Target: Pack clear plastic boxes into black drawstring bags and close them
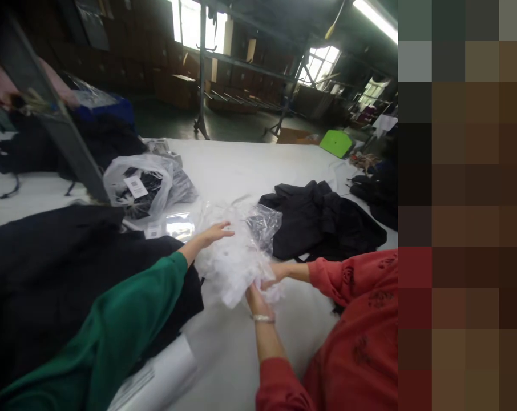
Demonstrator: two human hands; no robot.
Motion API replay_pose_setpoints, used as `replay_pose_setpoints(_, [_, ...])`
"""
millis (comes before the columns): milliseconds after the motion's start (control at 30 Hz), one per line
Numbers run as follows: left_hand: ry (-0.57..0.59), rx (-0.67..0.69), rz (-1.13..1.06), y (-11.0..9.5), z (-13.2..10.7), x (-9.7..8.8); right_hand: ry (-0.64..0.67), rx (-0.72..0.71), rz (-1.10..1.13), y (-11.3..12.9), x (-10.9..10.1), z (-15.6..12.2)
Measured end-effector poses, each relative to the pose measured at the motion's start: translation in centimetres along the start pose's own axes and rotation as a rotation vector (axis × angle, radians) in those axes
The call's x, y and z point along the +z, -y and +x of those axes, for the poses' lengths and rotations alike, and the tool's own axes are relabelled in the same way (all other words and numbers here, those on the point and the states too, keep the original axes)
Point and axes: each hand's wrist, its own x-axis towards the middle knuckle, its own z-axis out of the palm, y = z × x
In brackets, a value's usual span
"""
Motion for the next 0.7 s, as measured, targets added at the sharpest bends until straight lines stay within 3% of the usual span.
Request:
replay_pose_setpoints(67, [0.005, -0.043, -0.056, 0.4, -3.7, -2.3, -0.141, -0.026, -0.319, -4.5, 0.2, -4.0])
replay_pose_setpoints(133, [0.008, -0.105, -0.103, 1.3, -8.9, -4.1, -0.271, 0.009, -0.592, -10.8, -0.1, -10.0])
replay_pose_setpoints(200, [0.012, -0.167, -0.137, 2.6, -15.3, -5.4, -0.376, 0.074, -0.717, -16.7, -0.5, -15.7])
replay_pose_setpoints(267, [0.021, -0.224, -0.162, 4.2, -22.5, -5.9, -0.456, 0.157, -0.736, -21.0, -0.7, -19.0])
replay_pose_setpoints(333, [0.023, -0.3, -0.173, 6.2, -29.9, -5.3, -0.498, 0.226, -0.723, -23.6, -0.7, -19.3])
replay_pose_setpoints(367, [-0.05, -0.402, -0.143, 7.4, -33.3, -4.7, -0.49, 0.254, -0.695, -24.5, -0.6, -18.6])
replay_pose_setpoints(467, [-0.116, -0.563, -0.07, 10.4, -41.3, -2.0, -0.467, 0.25, -0.616, -26.1, 0.2, -16.1])
replay_pose_setpoints(567, [-0.13, -0.591, -0.005, 11.4, -44.7, 0.4, -0.526, 0.164, -0.559, -27.2, 0.9, -14.4])
replay_pose_setpoints(700, [-0.009, -0.449, 0.367, 10.6, -44.6, 2.2, -0.433, 0.072, -0.554, -27.9, 1.1, -13.2])
